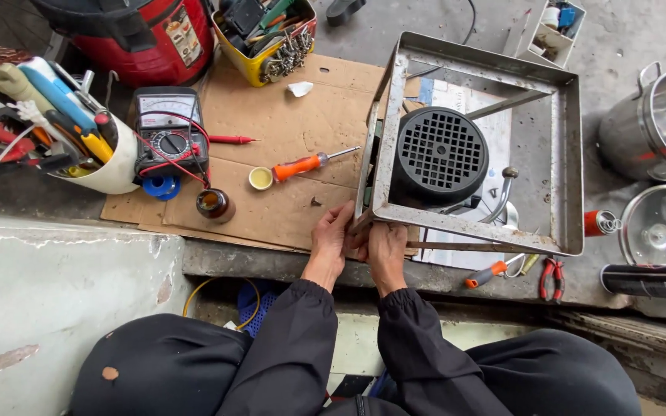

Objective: Mounting an electric motor into a metal frame using a screwdriver and pliers to secure fasteners.

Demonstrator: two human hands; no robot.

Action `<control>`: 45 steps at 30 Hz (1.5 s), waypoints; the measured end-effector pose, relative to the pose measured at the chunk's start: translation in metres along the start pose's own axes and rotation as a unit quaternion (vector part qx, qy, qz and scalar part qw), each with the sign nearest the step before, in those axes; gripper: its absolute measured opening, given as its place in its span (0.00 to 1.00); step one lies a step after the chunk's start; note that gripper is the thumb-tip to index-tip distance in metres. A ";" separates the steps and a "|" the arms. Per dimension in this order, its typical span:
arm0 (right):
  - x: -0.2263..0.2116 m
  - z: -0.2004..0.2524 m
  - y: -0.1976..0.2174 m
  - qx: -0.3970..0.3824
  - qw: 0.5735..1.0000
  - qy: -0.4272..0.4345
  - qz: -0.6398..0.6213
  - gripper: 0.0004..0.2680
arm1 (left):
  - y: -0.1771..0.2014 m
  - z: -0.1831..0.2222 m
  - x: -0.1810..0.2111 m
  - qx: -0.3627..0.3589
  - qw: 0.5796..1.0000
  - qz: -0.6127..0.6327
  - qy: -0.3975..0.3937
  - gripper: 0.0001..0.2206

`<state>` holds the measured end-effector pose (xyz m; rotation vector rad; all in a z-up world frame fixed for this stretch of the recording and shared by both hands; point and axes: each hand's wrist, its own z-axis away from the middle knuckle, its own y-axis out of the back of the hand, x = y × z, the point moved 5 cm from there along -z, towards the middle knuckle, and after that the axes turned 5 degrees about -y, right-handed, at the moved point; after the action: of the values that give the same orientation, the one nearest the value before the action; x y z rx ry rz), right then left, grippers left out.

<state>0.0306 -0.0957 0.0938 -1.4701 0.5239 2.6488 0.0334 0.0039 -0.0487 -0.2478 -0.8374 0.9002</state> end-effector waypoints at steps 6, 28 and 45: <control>-0.024 0.010 0.004 -0.028 0.996 -0.016 0.087 0.20 | -0.007 0.018 0.005 0.014 1.000 0.022 0.011 0.12; -0.032 0.014 0.015 -0.131 0.988 -0.077 0.019 0.17 | 0.007 -0.008 -0.013 0.032 0.998 0.001 0.059 0.12; -0.010 0.000 0.009 -0.087 0.991 -0.095 -0.027 0.12 | -0.005 0.013 0.009 -0.030 0.997 0.054 0.039 0.12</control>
<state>0.0344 -0.1031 0.1045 -1.2303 0.2411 2.8124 0.0297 0.0061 -0.0322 -0.3813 -0.7851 0.9605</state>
